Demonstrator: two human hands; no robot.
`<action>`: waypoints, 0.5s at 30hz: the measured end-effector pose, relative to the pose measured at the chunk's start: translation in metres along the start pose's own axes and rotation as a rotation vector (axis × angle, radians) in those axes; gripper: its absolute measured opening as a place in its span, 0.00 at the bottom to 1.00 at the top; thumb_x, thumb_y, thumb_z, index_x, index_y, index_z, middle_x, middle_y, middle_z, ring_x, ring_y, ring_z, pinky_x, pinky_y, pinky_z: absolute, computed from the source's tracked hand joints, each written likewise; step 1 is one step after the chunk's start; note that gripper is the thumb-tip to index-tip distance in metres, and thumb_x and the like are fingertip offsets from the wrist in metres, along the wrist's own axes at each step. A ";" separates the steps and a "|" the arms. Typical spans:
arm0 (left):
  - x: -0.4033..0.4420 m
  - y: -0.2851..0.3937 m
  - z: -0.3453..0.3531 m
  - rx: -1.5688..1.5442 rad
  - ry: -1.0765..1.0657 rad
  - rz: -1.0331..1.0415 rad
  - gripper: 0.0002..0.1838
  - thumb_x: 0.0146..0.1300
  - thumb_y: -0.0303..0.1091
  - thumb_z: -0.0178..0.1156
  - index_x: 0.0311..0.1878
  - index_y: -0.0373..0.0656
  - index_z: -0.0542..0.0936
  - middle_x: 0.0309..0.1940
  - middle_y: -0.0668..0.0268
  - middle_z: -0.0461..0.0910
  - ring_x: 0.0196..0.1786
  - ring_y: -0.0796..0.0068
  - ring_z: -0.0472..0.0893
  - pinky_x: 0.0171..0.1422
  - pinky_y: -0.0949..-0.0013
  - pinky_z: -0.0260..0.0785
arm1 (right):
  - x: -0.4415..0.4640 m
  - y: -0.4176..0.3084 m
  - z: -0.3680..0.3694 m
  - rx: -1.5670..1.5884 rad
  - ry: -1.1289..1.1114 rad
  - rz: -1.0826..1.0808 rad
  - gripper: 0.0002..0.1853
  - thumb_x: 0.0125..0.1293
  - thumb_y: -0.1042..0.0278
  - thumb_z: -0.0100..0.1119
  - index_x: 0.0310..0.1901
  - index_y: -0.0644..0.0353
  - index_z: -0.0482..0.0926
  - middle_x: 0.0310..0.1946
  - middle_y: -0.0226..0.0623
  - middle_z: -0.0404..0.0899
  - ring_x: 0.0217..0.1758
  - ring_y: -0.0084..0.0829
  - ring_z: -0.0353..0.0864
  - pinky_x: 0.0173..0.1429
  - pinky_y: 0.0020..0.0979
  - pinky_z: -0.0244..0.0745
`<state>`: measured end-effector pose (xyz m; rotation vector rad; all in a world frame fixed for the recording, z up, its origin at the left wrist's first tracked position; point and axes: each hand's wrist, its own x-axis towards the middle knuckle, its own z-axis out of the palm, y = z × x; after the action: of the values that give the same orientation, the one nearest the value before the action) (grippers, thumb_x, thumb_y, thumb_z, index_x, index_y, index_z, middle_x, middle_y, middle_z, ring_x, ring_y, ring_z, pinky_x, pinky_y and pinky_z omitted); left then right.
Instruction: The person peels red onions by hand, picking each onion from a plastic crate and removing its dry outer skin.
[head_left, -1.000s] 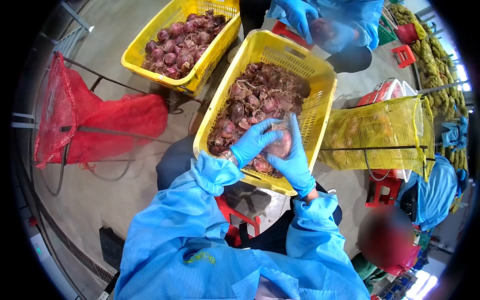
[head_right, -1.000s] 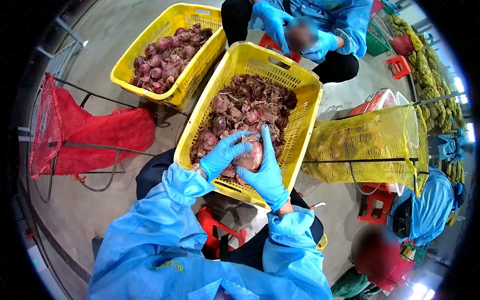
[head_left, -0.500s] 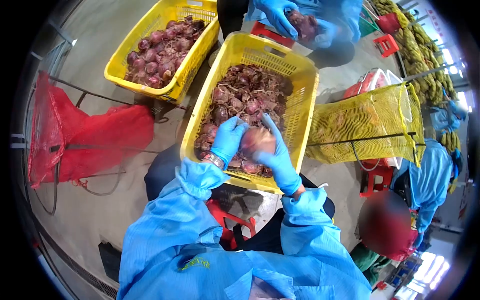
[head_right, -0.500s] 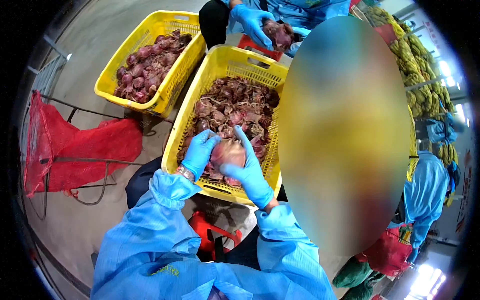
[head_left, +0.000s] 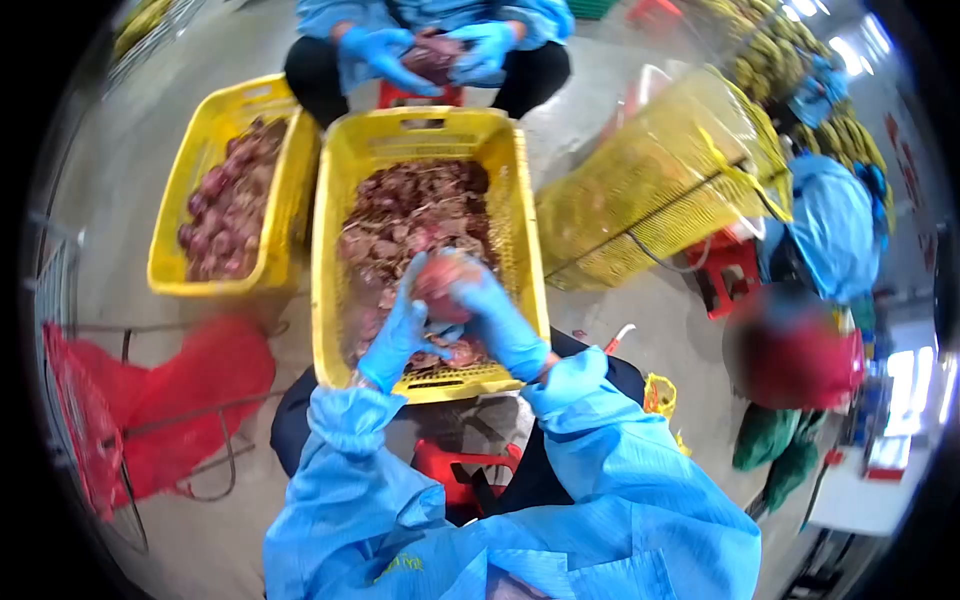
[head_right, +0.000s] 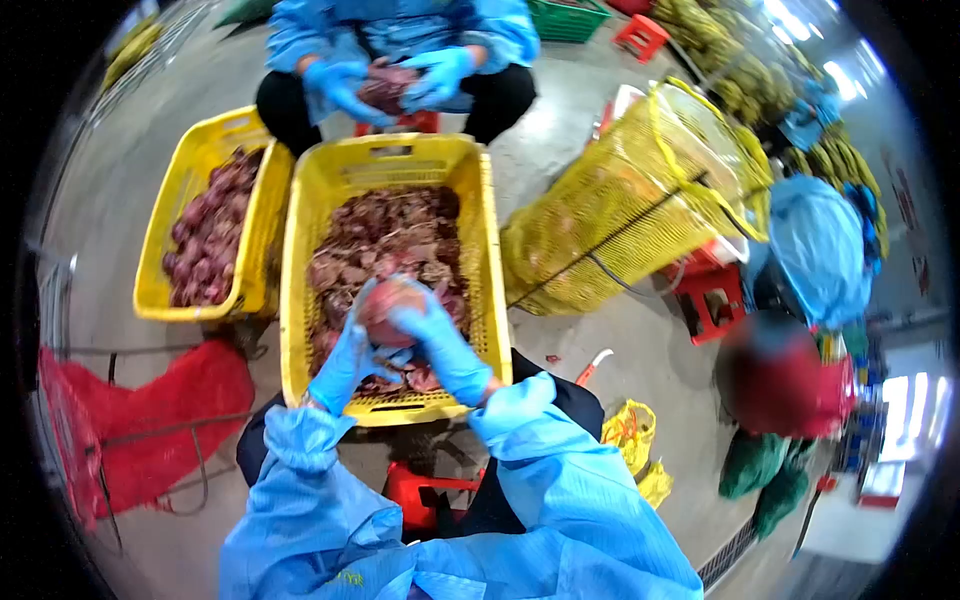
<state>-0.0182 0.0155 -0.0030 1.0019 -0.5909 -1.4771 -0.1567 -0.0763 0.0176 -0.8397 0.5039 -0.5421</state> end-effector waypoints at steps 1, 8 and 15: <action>-0.003 -0.005 -0.002 0.099 0.038 -0.025 0.53 0.55 0.72 0.58 0.76 0.55 0.50 0.62 0.59 0.72 0.53 0.64 0.79 0.41 0.62 0.81 | 0.005 0.007 0.000 -0.163 -0.053 -0.078 0.32 0.63 0.52 0.65 0.63 0.58 0.66 0.52 0.35 0.75 0.52 0.25 0.76 0.51 0.29 0.77; 0.017 -0.041 -0.034 0.288 0.553 0.343 0.15 0.74 0.40 0.45 0.41 0.39 0.77 0.36 0.66 0.77 0.37 0.77 0.75 0.44 0.70 0.70 | -0.003 0.025 0.015 -0.091 0.019 0.053 0.28 0.63 0.47 0.62 0.60 0.53 0.69 0.46 0.28 0.76 0.45 0.20 0.77 0.39 0.21 0.75; 0.014 -0.034 -0.025 0.524 0.615 0.325 0.10 0.72 0.34 0.52 0.42 0.38 0.79 0.34 0.63 0.80 0.38 0.76 0.76 0.43 0.69 0.71 | -0.002 0.012 0.002 0.384 0.126 0.287 0.32 0.66 0.38 0.53 0.59 0.59 0.72 0.45 0.46 0.83 0.33 0.34 0.86 0.34 0.31 0.85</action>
<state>-0.0144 0.0124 -0.0470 1.5957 -0.6565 -0.6717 -0.1541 -0.0678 0.0098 -0.3596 0.6008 -0.4090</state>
